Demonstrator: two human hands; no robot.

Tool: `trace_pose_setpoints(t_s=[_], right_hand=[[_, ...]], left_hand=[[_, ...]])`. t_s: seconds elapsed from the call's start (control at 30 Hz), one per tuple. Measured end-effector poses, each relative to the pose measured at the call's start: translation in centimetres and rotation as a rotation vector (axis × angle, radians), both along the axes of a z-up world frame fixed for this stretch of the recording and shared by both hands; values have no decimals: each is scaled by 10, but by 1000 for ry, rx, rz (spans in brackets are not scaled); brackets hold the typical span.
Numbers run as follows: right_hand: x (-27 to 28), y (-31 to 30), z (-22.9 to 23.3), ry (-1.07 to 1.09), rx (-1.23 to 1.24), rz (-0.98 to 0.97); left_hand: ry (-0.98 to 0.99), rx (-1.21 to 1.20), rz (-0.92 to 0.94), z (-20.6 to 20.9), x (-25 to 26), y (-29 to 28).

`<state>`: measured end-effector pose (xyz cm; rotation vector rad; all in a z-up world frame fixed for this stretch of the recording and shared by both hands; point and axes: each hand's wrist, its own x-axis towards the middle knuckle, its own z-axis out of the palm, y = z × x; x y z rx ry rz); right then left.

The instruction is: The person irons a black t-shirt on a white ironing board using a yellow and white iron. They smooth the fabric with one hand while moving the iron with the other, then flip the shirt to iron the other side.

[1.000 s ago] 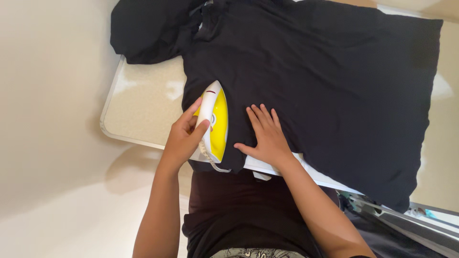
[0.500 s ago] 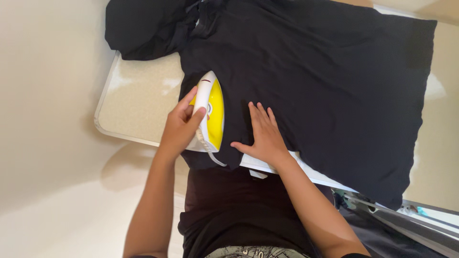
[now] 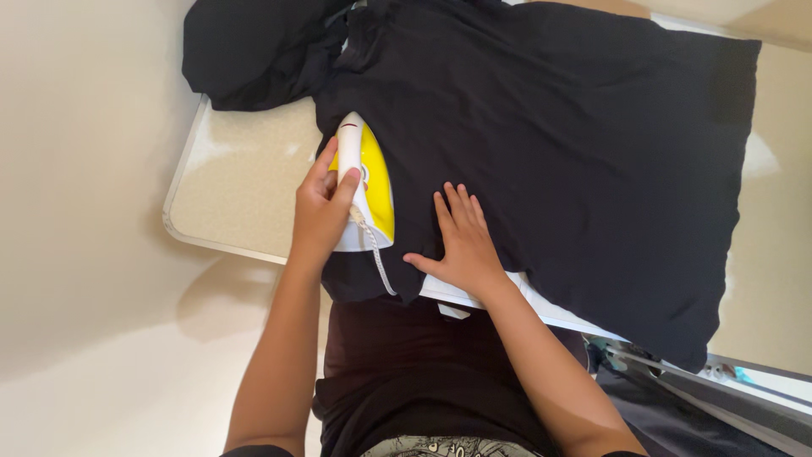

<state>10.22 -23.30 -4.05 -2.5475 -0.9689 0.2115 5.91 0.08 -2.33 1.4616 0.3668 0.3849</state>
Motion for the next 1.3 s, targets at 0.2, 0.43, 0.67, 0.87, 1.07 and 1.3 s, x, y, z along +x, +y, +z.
trace_pose_setpoints(t_s=[0.2,0.43,0.67,0.87,1.07,1.3], right_hand=[[-1,0,1,-7,7,2],[-1,-1,-1,-4,35,2],[0,-1,2,-2,31,6],[0,-1,1,3,37,9],[0,-1,1,-5,43,15],[0,-1,0,10,33,14]], left_hand=[[-37,39,121,-7,9,-6],[-39,59,-13,-7,20,16],[-78,50,103,-24,37,15],[-125,54,15,-24,38,17],[-139,-12,38,-21,39,13],[-104,41,-12,-15,37,14]])
